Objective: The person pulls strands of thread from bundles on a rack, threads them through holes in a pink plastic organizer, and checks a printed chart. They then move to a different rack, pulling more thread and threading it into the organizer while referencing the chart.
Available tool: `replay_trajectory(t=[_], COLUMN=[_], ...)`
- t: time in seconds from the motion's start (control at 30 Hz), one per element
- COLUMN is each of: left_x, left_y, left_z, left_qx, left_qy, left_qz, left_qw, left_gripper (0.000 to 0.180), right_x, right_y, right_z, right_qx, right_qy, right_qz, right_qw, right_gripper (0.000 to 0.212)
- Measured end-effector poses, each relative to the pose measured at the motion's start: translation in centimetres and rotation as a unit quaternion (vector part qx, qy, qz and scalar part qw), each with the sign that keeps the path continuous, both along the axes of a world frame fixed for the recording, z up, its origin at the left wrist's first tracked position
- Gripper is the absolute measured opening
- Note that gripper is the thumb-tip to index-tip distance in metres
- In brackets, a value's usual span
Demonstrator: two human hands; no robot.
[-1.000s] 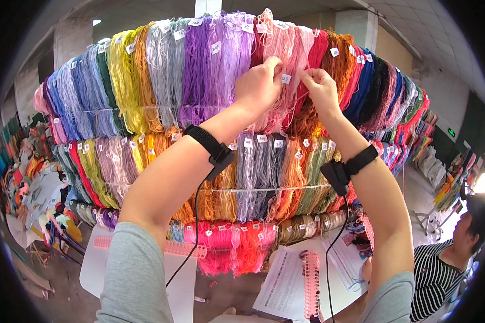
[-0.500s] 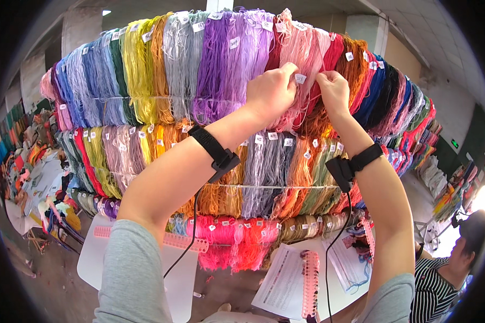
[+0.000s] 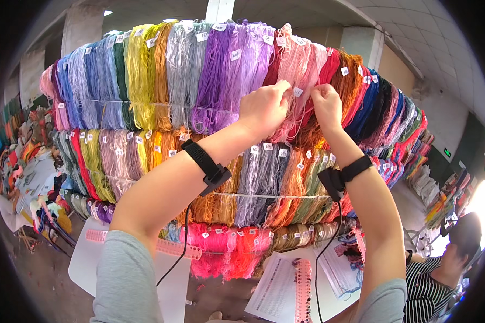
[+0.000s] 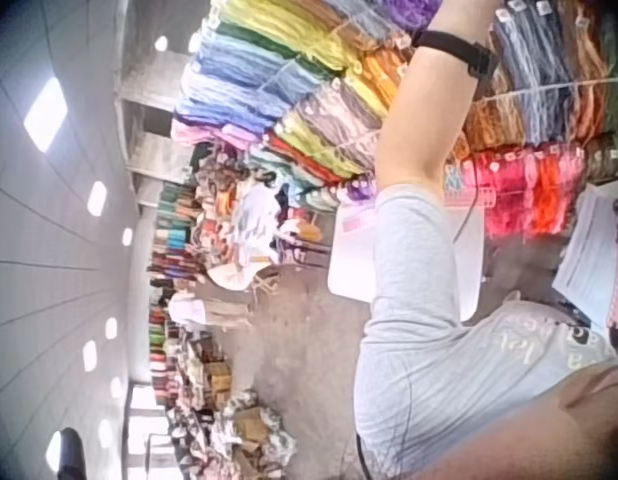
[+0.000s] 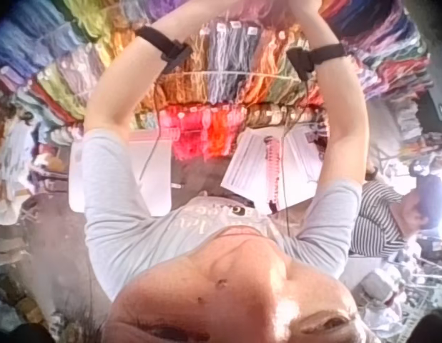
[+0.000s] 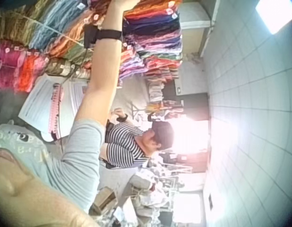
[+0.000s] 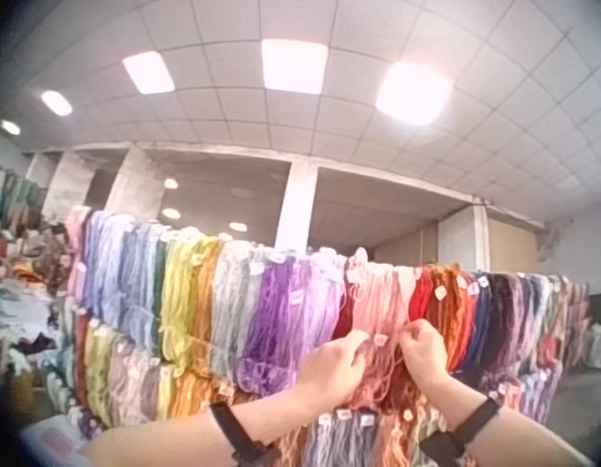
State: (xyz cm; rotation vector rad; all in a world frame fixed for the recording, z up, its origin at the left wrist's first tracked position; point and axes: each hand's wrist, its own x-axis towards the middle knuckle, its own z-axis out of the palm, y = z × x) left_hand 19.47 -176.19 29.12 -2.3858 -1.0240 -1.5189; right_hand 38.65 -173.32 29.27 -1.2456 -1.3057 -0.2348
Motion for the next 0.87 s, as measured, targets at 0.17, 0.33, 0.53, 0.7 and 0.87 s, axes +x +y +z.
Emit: replay_trajectory(t=[0.17,0.33,0.53,0.7,0.87], left_x=[0.0,3.2,6.3,6.9,6.8], left_y=[0.2,2.4,2.4,2.2,2.3], left_z=[-0.1,0.8,3.7,3.9,3.9], left_qx=[-0.025,-0.071,-0.43,-0.442,-0.467], left_qy=[-0.009,-0.1,-0.225,-0.27,-0.262], left_qz=[-0.016,-0.167,-0.393,-0.387,-0.377], left_qw=[1.0,0.978,0.781,0.763,0.756], left_gripper=[0.023,0.019,0.028,0.029,0.033], right_x=[-0.5,-0.7,-0.4,-0.9,-0.5], right_y=[-2.7,-4.2,-4.9,-5.6,-5.6], right_z=[-0.5,-0.4,-0.2,0.0,0.1], right_qx=[0.016,-0.021,-0.068,-0.07,-0.082], right_qy=[0.096,0.192,0.209,0.224,0.213], right_qz=[0.184,0.316,0.321,0.318,0.315], right_qw=[0.978,0.929,0.921,0.918,0.921], right_gripper=[0.018,0.017,0.019,0.021,0.022])
